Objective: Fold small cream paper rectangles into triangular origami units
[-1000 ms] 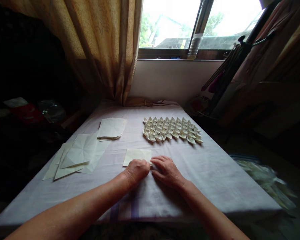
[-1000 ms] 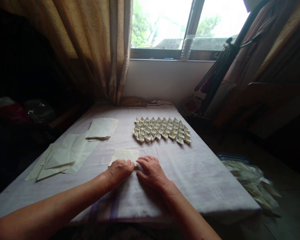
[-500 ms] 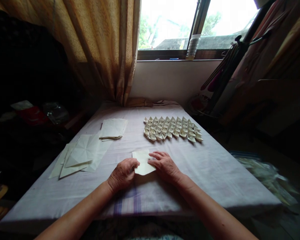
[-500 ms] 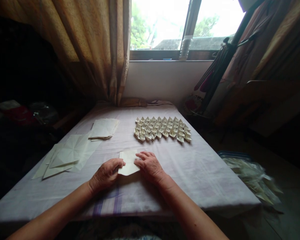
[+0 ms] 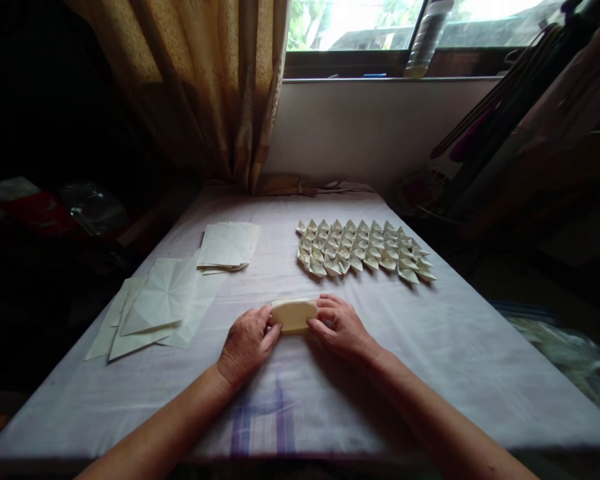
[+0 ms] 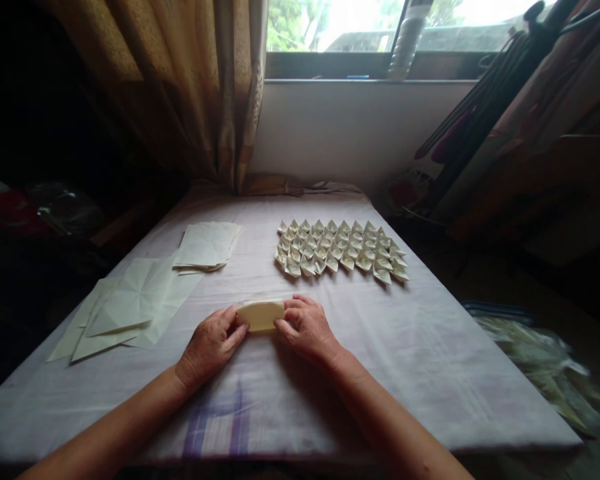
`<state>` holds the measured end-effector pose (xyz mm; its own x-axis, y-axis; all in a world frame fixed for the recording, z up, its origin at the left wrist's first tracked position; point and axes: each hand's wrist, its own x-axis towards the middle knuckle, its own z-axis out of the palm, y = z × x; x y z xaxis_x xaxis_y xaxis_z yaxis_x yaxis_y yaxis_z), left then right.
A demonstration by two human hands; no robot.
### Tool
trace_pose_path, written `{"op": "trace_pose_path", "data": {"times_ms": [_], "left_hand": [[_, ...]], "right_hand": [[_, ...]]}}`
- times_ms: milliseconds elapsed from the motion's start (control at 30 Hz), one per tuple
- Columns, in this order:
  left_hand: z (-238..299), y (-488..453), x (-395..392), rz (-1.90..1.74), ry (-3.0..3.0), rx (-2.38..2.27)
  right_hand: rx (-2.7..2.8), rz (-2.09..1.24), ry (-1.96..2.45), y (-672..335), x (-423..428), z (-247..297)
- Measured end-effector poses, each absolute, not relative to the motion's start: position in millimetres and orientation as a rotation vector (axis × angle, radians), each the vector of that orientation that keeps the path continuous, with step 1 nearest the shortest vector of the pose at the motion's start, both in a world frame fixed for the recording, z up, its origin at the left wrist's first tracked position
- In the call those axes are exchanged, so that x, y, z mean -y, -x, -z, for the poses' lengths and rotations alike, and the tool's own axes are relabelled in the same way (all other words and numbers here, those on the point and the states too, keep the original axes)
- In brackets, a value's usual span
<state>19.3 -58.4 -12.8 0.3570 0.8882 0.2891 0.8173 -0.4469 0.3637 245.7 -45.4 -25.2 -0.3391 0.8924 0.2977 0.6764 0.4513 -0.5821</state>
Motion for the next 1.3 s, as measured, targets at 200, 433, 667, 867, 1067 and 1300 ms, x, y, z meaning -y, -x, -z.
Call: {"op": "trace_pose_path", "data": {"times_ms": [200, 433, 667, 867, 1067, 1300], "left_hand": [[21.8, -20.3, 49.8, -0.738, -2.459, -1.570], [18.5, -18.3, 53.2, -0.627, -2.586, -1.536], [14.3, -18.7, 57.6, -0.612, -2.684, -1.480], [19.7, -17.1, 61.5, -0.585, -2.833, -1.349], [17.4, -16.3, 64.1, -0.514, -2.847, -1.368], [16.6, -15.0, 64.6, -0.509, -2.797, -1.354]], "right_hand": [[1.929, -0.348, 1.611, -229.4, 46.8, 32.3], [1.949, -0.337, 1.589, -229.8, 49.9, 32.4], [1.967, -0.302, 1.547, -230.5, 49.7, 33.7], [1.991, -0.284, 1.538, -231.9, 50.4, 33.2], [2.000, -0.272, 1.540, -231.7, 50.3, 32.3], [1.997, -0.258, 1.543, -230.9, 50.1, 32.0]]}}
